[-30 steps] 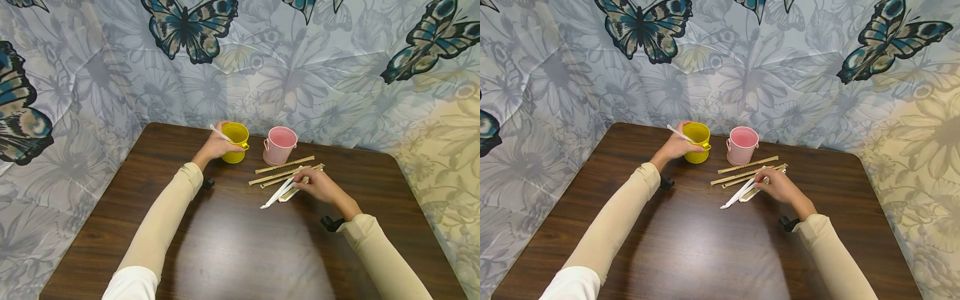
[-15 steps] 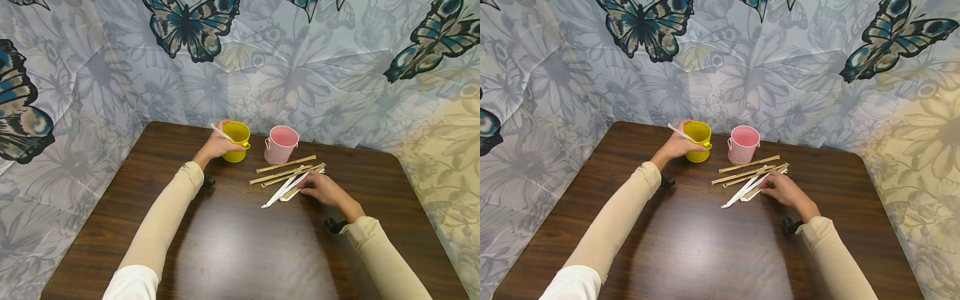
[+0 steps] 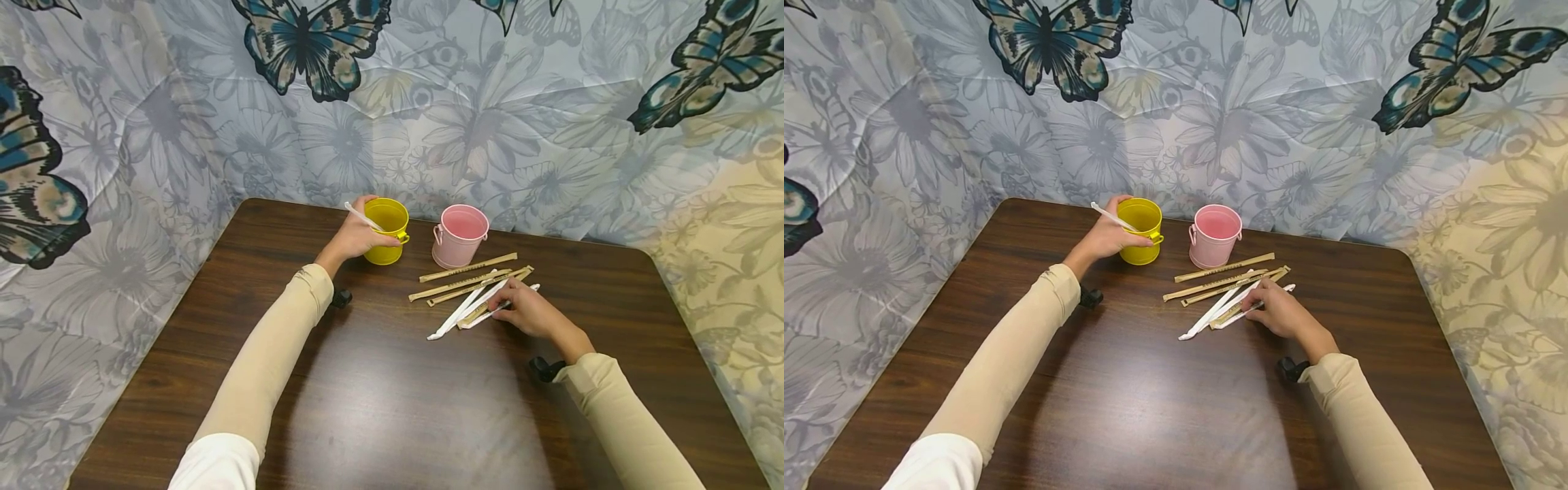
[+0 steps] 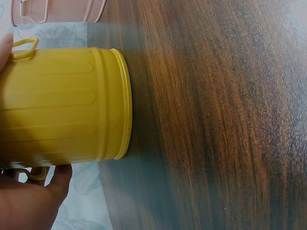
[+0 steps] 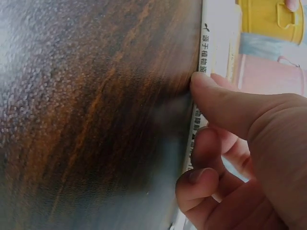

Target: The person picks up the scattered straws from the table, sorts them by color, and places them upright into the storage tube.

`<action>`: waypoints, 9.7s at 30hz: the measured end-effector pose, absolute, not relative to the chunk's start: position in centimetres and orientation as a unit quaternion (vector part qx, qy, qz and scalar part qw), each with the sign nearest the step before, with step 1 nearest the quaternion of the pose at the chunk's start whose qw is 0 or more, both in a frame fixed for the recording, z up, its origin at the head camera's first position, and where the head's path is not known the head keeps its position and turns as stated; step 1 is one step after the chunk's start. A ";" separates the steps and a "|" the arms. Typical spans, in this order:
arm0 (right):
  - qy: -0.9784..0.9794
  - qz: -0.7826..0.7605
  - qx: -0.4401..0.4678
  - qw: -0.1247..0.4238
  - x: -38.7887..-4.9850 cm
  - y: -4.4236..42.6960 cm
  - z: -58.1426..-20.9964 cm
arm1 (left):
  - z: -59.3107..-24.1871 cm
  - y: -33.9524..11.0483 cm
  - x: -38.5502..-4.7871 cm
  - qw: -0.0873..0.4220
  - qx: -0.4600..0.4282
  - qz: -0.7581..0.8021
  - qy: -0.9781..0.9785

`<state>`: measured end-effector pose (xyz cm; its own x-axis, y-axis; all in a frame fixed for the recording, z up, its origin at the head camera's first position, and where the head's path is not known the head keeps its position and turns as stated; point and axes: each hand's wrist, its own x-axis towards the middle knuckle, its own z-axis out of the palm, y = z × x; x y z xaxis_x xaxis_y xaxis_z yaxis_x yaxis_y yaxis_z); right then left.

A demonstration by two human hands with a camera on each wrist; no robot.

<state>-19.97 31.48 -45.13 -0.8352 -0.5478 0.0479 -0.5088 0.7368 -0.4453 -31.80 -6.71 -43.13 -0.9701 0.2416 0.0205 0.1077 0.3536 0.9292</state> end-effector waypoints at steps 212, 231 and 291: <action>0.928 -0.154 -0.339 0.014 -22.3 26.9 -45.3 | -43.0 -7.3 -31.8 0.065 0.135 0.535 0.832; 0.916 -0.198 -0.350 -0.012 -22.4 26.5 -43.9 | -42.7 -7.2 -31.5 0.065 0.125 0.542 0.828; 0.876 -0.399 -0.261 -0.063 -30.3 11.0 -37.1 | -43.1 -7.1 -31.6 0.054 0.161 0.595 0.785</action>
<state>-30.31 11.04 -37.09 -0.8555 -0.4077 0.3191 -0.5083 0.5444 -0.6673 -31.60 -7.08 -43.09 -0.9423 0.3172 0.1072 0.1888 0.2389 0.9525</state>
